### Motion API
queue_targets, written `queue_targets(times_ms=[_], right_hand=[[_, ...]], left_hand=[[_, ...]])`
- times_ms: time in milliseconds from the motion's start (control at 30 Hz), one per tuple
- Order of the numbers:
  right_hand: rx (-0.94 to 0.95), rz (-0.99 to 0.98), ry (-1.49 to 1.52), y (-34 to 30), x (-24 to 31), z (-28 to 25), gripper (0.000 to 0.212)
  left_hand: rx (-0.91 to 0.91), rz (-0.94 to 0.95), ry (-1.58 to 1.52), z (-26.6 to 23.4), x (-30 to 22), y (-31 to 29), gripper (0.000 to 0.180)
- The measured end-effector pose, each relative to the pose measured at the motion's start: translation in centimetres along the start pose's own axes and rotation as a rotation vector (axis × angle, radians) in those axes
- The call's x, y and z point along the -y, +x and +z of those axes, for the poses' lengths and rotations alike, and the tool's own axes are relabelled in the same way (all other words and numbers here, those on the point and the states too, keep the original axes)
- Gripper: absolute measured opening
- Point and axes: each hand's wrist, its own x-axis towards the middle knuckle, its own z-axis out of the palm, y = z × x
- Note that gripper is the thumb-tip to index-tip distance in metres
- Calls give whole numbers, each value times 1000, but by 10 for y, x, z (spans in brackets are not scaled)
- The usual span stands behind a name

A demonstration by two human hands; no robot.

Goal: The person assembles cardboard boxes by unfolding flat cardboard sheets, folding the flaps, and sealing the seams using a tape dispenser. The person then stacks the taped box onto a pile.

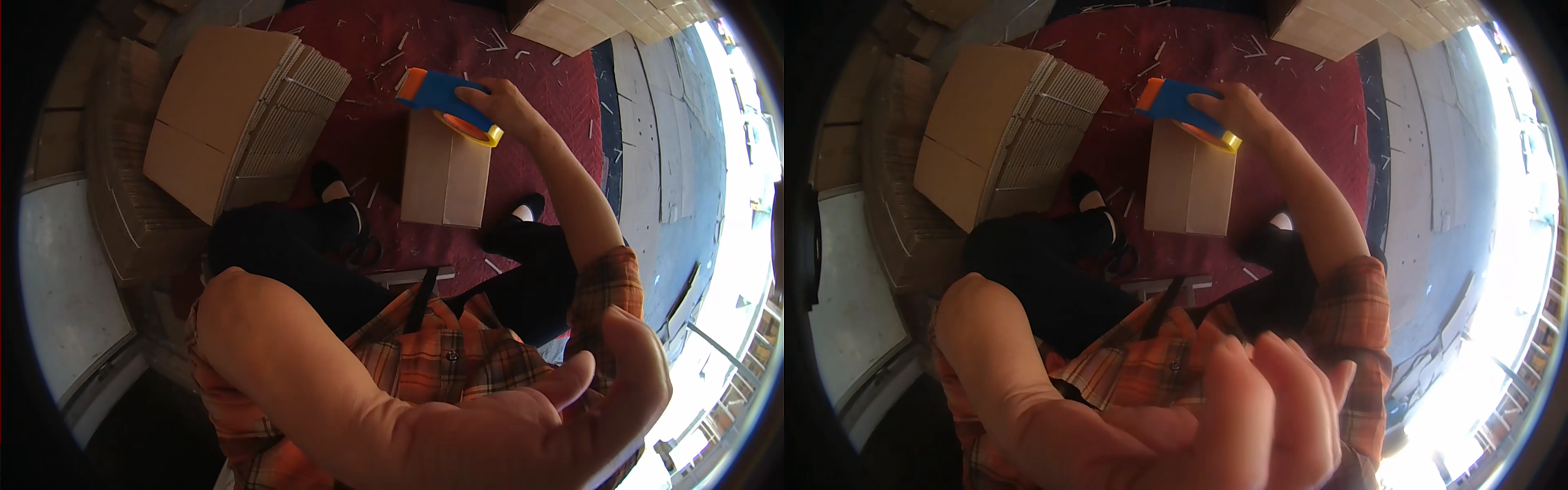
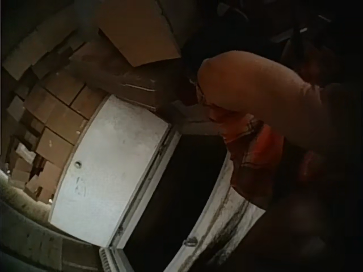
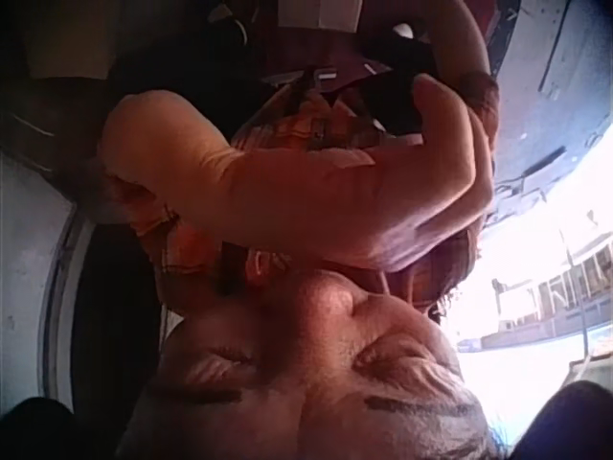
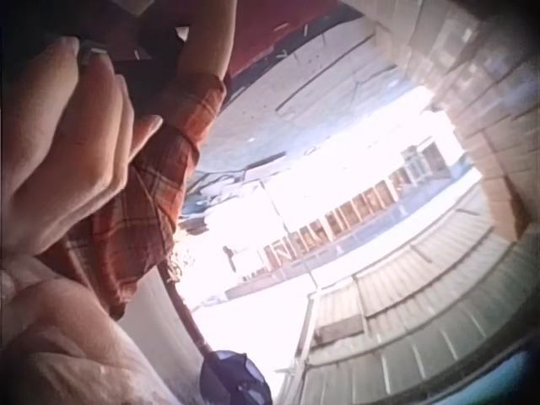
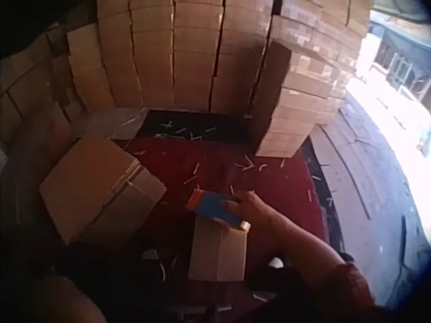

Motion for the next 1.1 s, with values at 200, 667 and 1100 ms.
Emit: queue_targets(times_ms=[200,667,1100], right_hand=[[61,19,31,0,24,1,52],[69,53,19,-1,10,-7,52],[202,-26,-34,5,6,-22,48]], left_hand=[[202,-14,-396,-24,11,-1,42],[719,-466,-336,172,-76,-114,75],[772,-645,-738,213,-123,-172,77]])
